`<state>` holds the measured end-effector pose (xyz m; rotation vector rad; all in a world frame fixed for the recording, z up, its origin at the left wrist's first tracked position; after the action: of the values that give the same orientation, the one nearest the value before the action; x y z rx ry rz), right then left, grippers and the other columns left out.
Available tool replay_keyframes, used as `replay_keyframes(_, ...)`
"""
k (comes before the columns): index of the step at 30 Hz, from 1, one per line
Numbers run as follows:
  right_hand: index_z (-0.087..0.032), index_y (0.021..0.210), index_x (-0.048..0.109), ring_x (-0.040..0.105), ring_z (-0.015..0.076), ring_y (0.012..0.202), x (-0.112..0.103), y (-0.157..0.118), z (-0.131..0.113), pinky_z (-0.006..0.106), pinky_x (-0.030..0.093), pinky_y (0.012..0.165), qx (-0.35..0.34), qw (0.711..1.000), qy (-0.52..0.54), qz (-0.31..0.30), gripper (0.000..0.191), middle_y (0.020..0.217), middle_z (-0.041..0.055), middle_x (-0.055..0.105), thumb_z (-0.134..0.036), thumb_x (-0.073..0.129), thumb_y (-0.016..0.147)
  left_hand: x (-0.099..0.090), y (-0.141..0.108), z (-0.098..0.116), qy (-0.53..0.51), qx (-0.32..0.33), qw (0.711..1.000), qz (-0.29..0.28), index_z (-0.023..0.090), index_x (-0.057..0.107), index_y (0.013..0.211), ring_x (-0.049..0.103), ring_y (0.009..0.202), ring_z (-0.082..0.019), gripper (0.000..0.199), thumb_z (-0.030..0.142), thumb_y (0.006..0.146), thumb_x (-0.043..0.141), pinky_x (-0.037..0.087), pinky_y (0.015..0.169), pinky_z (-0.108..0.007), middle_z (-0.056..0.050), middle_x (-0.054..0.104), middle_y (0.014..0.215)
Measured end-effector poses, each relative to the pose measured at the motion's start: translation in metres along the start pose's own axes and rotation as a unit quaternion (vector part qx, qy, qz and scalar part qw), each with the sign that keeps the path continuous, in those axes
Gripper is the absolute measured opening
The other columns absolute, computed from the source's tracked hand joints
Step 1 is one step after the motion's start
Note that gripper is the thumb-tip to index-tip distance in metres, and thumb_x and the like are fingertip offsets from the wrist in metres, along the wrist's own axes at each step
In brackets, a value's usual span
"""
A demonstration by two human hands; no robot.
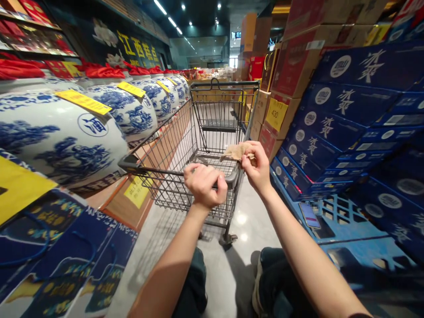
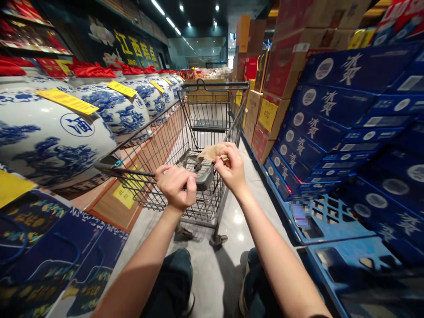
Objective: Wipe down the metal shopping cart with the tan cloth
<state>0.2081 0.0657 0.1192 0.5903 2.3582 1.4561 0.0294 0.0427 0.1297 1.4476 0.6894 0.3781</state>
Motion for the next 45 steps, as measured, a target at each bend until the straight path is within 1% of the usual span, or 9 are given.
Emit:
replay_keyframes(4,-0.026,0.084,0.054,0.065,0.0205,0.093,0.019,-0.008,-0.032,0.036,0.054,0.082,-0.026,0.999,0.003,-0.044,0.011,0.102,0.0049,0.066,-0.026,0.061,0.092,-0.012,-0.003,-0.016,-0.003,-0.008,1.0,0.0,0.026,0.055,0.065,0.053,0.056,-0.018,0.031,0.023,0.093,0.045,0.04,0.085,-0.042,0.003,0.059,0.056)
replay_keyframes(8,-0.026,0.083,0.053,0.064,0.0197,0.091,0.038,-0.013,-0.065,0.035,0.052,0.08,-0.06,0.994,0.015,-0.085,0.012,0.099,0.0039,0.066,-0.022,0.061,0.092,-0.022,-0.007,-0.026,-0.016,-0.009,1.0,0.014,0.026,0.051,0.064,0.051,0.056,-0.018,0.033,0.026,0.095,0.042,0.04,0.084,-0.042,0.003,0.055,0.057)
replay_keyframes(15,-0.026,0.08,0.052,0.062,0.0195,0.084,0.056,-0.012,-0.092,0.034,0.05,0.075,-0.085,0.988,-0.01,-0.127,0.014,0.09,0.0037,0.065,-0.02,0.059,0.091,-0.043,-0.01,-0.035,-0.053,0.011,0.997,0.051,0.025,0.046,0.066,0.046,0.054,-0.017,0.033,0.026,0.099,0.04,0.041,0.081,-0.041,0.004,0.051,0.056)
replay_keyframes(21,-0.024,0.082,0.057,0.06,0.0193,0.085,0.075,-0.018,-0.113,0.034,0.048,0.078,-0.116,0.982,-0.023,-0.146,0.014,0.092,0.005,0.066,-0.022,0.057,0.096,-0.06,-0.017,-0.053,-0.073,0.0,0.995,0.063,0.025,0.038,0.063,0.043,0.053,-0.017,0.043,0.031,0.105,0.035,0.041,0.083,-0.042,0.004,0.047,0.054)
replay_keyframes(30,-0.019,0.092,0.068,0.06,0.0199,0.091,0.098,-0.028,-0.133,0.034,0.047,0.084,-0.122,0.971,-0.055,-0.2,0.02,0.1,0.0079,0.067,-0.027,0.052,0.103,-0.081,-0.028,-0.079,-0.125,-0.069,0.987,0.069,0.024,0.034,0.057,0.031,0.05,-0.016,0.053,0.04,0.108,0.035,0.041,0.086,-0.044,0.005,0.034,0.052)
replay_keyframes(34,-0.019,0.103,0.071,0.061,0.0231,0.104,0.113,-0.034,-0.137,0.037,0.049,0.093,-0.117,0.953,-0.084,-0.266,0.021,0.114,0.0114,0.067,-0.03,0.052,0.105,-0.089,-0.027,-0.092,-0.143,-0.085,0.983,0.073,0.025,0.033,0.057,0.03,0.05,-0.016,0.053,0.04,0.107,0.035,0.041,0.084,-0.043,0.004,0.034,0.053)
replay_keyframes(37,-0.019,0.114,0.071,0.06,0.0245,0.111,0.123,-0.03,-0.137,0.038,0.049,0.097,-0.119,0.936,-0.105,-0.315,0.022,0.124,0.0133,0.066,-0.029,0.053,0.106,-0.093,-0.026,-0.111,-0.159,-0.131,0.977,0.054,0.026,0.033,0.053,0.03,0.049,-0.017,0.058,0.05,0.106,0.036,0.042,0.084,-0.044,0.005,0.031,0.05)
replay_keyframes(41,-0.019,0.124,0.069,0.06,0.0247,0.109,0.127,-0.013,-0.128,0.038,0.049,0.094,-0.083,0.917,-0.177,-0.349,0.026,0.124,0.0125,0.065,-0.027,0.052,0.107,-0.096,-0.022,-0.13,-0.218,-0.198,0.955,0.022,0.026,0.045,0.051,0.046,0.059,-0.02,0.059,0.052,0.105,0.044,0.044,0.083,-0.043,0.001,0.045,0.052)
replay_keyframes(45,-0.021,0.133,0.066,0.059,0.0276,0.113,0.137,-0.007,-0.126,0.042,0.047,0.097,-0.056,0.906,-0.261,-0.33,0.031,0.124,0.0128,0.065,-0.028,0.05,0.108,-0.098,-0.022,-0.134,-0.211,-0.262,0.939,0.069,0.026,0.053,0.056,0.055,0.069,-0.021,0.054,0.047,0.105,0.047,0.048,0.082,-0.042,-0.002,0.052,0.061)
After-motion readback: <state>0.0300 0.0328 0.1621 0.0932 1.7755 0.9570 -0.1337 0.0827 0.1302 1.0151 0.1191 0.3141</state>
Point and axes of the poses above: each hand's wrist, its own y-axis towards the middle knuckle, its own x-axis out of the palm, z = x × y, the point moved 5 cm from there along y, towards the middle knuckle
